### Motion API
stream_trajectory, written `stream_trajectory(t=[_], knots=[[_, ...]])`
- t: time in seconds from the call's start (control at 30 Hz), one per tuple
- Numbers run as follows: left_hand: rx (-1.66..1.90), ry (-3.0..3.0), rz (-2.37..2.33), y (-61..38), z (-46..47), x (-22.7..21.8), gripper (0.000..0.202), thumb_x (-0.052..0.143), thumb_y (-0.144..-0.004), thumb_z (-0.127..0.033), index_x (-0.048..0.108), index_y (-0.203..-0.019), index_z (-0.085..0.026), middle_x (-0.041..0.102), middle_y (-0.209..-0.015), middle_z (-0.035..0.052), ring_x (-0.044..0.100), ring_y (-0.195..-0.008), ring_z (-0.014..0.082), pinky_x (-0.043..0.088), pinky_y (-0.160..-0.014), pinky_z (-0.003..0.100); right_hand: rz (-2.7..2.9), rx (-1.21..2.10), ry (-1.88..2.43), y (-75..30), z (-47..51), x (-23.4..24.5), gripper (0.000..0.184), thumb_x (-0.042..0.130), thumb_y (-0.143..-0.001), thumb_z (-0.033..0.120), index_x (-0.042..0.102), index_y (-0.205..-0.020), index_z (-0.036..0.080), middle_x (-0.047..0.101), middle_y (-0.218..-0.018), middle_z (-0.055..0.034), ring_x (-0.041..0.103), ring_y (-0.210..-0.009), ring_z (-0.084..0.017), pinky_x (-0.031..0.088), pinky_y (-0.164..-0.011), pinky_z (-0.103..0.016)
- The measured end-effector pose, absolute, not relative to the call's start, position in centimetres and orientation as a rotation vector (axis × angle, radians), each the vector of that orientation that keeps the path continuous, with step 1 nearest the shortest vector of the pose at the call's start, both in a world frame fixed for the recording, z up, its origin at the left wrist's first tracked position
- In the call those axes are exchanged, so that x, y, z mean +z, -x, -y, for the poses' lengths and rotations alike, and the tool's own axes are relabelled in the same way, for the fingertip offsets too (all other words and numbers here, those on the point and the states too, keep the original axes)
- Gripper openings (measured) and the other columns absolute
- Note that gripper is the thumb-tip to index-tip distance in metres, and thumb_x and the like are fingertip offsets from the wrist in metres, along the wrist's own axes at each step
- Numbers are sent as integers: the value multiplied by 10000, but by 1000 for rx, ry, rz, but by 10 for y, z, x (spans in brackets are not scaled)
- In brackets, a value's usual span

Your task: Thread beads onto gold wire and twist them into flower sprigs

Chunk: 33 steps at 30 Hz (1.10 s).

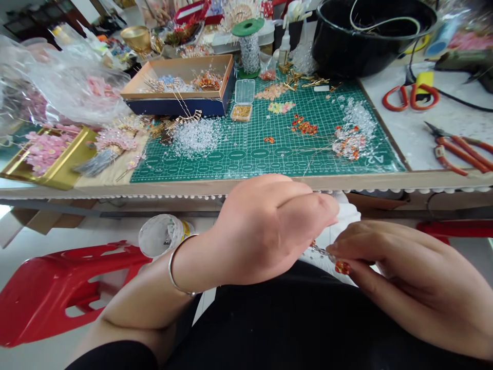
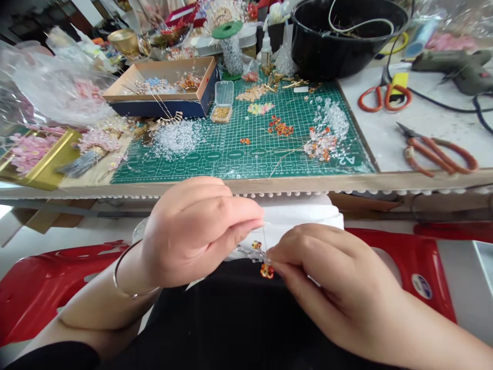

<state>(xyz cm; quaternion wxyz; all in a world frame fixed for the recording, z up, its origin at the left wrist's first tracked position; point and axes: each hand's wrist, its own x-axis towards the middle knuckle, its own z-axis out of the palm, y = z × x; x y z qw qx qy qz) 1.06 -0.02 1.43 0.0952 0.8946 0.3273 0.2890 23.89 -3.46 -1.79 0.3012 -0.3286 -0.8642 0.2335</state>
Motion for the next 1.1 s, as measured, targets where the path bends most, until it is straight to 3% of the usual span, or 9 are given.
stream_trajectory(t=[0.27, 0.47, 0.67, 0.77, 0.87, 0.97, 1.1], knots=[[786, -2623, -857, -5, 8, 29, 325, 499, -1009, -250, 704, -762, -200, 547, -574, -32, 497, -506, 89, 398, -595, 254, 2354, 532, 747, -242, 39, -19, 196, 511, -977, 87, 613, -1094, 206, 699, -848, -46, 720, -811, -196, 566, -668, -304], [797, -2285, -862, -9, -1, 15, 175, 581, -980, -265, 691, -868, -187, 706, -750, -6, 551, -615, 106, 427, -665, 263, 2340, 358, 692, -239, 43, -17, 241, 506, -938, 36, 630, -1030, 220, 749, -848, -30, 735, -747, -179, 569, -637, -302], [385, -1434, -789, -16, -14, -9, 119, 748, -846, -279, 700, -886, -178, 414, -565, -87, 366, -524, 70, 308, -527, 218, 2316, 258, 677, -251, 48, -25, 273, 600, -895, 58, 657, -1103, 224, 760, -825, -11, 733, -709, -209, 588, -620, -350], [270, -1084, -577, -20, -11, -23, 95, 741, -808, -206, 700, -878, -156, 556, -657, -55, 465, -598, 71, 397, -620, 206, 2309, 242, 729, -257, 50, -26, 299, 656, -893, 116, 650, -1169, 229, 758, -829, -25, 729, -709, -246, 583, -578, -385], [262, -803, -444, -25, -1, -36, 59, 705, -757, -186, 700, -802, -149, 675, -786, 14, 588, -749, 121, 452, -720, 240, 2256, 222, 709, -251, 44, -20, 261, 610, -908, 81, 655, -1127, 214, 748, -817, -41, 713, -663, -216, 586, -588, -363], [233, -733, -427, -28, 10, -41, 51, 715, -742, -201, 722, -776, -163, 688, -798, 23, 530, -664, 109, 356, -580, 245, 2187, 166, 703, -237, 33, -9, 249, 544, -883, -1, 662, -997, 187, 724, -724, -43, 699, -592, -175, 587, -585, -302], [235, -763, -467, -27, 12, -44, 108, 765, -769, -274, 733, -758, -172, 691, -809, 9, 271, -489, 60, 140, -472, 291, 2250, 179, 796, -231, 22, -3, 189, 553, -867, 51, 640, -808, 209, 700, -648, -33, 692, -536, -162, 554, -492, -261]])
